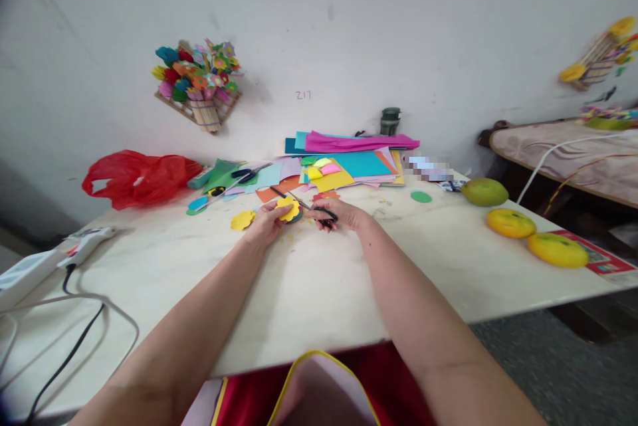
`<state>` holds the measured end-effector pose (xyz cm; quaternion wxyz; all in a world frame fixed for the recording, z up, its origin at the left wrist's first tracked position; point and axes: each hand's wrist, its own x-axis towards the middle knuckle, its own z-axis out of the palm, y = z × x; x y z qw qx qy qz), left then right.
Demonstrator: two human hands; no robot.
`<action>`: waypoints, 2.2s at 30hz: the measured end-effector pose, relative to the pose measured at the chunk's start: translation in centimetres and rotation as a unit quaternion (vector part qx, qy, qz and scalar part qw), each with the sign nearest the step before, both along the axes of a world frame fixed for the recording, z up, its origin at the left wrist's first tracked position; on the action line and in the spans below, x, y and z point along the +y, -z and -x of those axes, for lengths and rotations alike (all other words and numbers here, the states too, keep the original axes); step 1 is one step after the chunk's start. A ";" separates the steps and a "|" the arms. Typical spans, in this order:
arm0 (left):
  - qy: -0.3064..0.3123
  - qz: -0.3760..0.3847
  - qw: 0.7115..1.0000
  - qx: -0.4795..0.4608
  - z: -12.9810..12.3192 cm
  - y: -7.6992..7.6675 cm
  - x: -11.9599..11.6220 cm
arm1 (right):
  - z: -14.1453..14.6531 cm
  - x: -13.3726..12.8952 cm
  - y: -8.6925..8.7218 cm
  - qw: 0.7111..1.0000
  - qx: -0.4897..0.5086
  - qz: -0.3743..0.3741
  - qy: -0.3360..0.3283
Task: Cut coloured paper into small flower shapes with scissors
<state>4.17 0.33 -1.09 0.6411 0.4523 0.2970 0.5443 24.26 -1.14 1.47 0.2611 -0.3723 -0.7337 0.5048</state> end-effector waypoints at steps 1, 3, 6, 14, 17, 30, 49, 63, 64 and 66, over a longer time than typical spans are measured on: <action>-0.001 0.000 1.000 0.001 0.0 0.0 0.0 | -0.1 0.1 0.1 1.000 -0.002 -0.002 -0.004; -0.004 0.001 1.000 0.002 0.1 0.0 0.0 | -0.3 0.3 0.3 1.000 -0.007 -0.001 -0.007; -0.005 0.007 1.000 0.000 0.2 -0.1 0.0 | -0.3 0.4 0.3 1.000 -0.020 0.007 -0.004; -0.006 0.007 1.000 -0.007 0.5 0.0 0.2 | -0.2 0.5 0.4 0.999 -0.018 0.031 0.016; -0.006 0.004 1.000 -0.008 0.5 0.2 0.3 | -0.1 0.6 0.5 0.999 -0.012 0.041 0.021; -0.011 0.012 1.000 0.000 0.4 0.0 0.2 | -0.2 1.1 1.0 0.997 0.008 0.069 0.033; -0.012 0.007 1.000 -0.001 0.5 0.3 0.4 | -0.2 1.3 1.3 0.998 -0.004 0.056 0.035; -0.029 0.015 0.999 -0.015 0.5 0.1 0.3 | -0.3 0.6 0.6 0.998 0.018 -0.015 0.054; -0.026 0.017 0.999 -0.014 0.5 0.1 0.3 | -0.2 0.5 0.5 0.997 0.028 -0.026 0.069; -0.011 0.020 1.000 -0.007 0.6 0.2 0.4 | -0.1 0.5 0.4 0.992 0.045 -0.033 0.117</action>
